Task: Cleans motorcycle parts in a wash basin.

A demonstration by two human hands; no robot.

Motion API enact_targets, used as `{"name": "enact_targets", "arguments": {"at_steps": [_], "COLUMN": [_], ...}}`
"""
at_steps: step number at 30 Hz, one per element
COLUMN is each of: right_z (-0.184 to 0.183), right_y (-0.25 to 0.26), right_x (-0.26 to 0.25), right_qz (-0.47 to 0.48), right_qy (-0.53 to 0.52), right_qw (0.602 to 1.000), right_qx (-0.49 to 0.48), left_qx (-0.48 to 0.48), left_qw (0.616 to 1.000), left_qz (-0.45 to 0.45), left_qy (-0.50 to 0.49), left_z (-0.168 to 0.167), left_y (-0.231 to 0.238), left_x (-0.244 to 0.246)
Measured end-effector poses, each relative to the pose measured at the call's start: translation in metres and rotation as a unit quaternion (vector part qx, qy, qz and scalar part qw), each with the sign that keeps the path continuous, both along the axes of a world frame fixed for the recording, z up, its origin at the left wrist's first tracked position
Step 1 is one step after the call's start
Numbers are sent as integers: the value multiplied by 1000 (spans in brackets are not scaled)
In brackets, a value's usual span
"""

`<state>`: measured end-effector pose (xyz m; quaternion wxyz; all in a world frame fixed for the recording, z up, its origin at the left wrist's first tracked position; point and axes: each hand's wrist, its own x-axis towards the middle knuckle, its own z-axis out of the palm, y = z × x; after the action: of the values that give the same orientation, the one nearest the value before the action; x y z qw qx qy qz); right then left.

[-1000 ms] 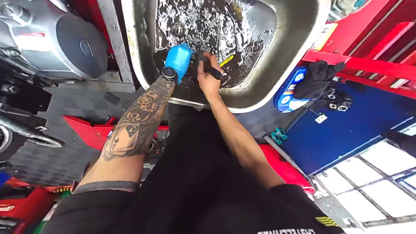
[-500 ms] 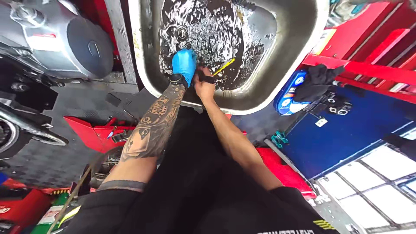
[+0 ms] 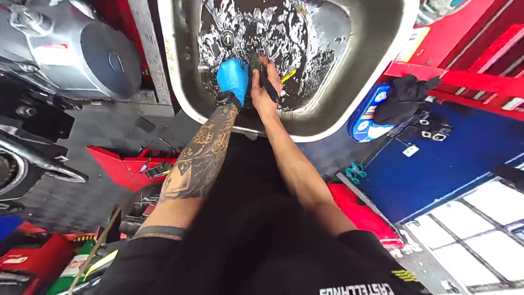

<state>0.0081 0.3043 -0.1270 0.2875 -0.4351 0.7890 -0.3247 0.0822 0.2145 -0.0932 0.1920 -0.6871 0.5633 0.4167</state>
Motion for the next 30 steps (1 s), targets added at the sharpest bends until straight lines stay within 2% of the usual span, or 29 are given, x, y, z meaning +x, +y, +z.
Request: {"name": "enact_targets", "arguments": {"at_steps": [2, 4, 7, 9, 11, 13, 15, 17, 19, 21, 23, 24, 26, 27, 29, 30], "right_z": [-18, -19, 8, 4, -10, 0, 16, 20, 13, 13, 25, 33, 38, 32, 15, 7], "right_y": [10, 14, -2, -11, -5, -7, -12, -22, -27, -26, -23, -24, -32, -39, -52, -58], "right_x": [-2, -9, -16, -16, -19, -39, -60, -81, -97, -104, -98, -88, -61, -46, -22, -15], "right_qz": [25, 53, 49, 59, 86, 86, 43, -39, -108, -116, -72, -34, 69, 123, 221, 264], "right_qy": [2, -1, 22, 27, 4, -7, -12, -45, -93, -104, -54, -12, 51, 80, 118, 136], "right_qw": [1000, 997, 997, 998, 996, 989, 985, 982, 963, 940, 933, 941, 962, 963, 946, 932], "right_qx": [16, 58, 52, 20, 33, 117, 164, 178, 227, 304, 348, 338, 261, 226, 204, 209], "left_qx": [-23, -43, -12, -1, -14, -37, -52, -104, -177, -226, -201, -160, -65, -47, -55, -85], "left_qw": [1000, 999, 1000, 1000, 1000, 999, 998, 994, 983, 972, 979, 987, 996, 996, 997, 996], "left_qz": [-9, 0, 18, 19, 5, -2, 5, 18, 45, 57, 19, -14, -62, -73, -55, -18], "left_qy": [-12, -19, -18, -18, -25, -27, -19, 3, 27, 31, 21, 12, -2, -8, 9, 36], "left_z": [-20, -30, -6, 7, -3, -25, -29, -29, -31, -40, -39, -26, 17, 26, 23, 11], "left_y": [4, 2, -4, -4, -2, -2, 1, -1, -5, -17, -31, -39, -55, -59, -57, -54], "left_x": [4, 2, -7, -9, -6, -3, 2, 6, 13, 21, 24, 21, 10, 8, 13, 20]}}
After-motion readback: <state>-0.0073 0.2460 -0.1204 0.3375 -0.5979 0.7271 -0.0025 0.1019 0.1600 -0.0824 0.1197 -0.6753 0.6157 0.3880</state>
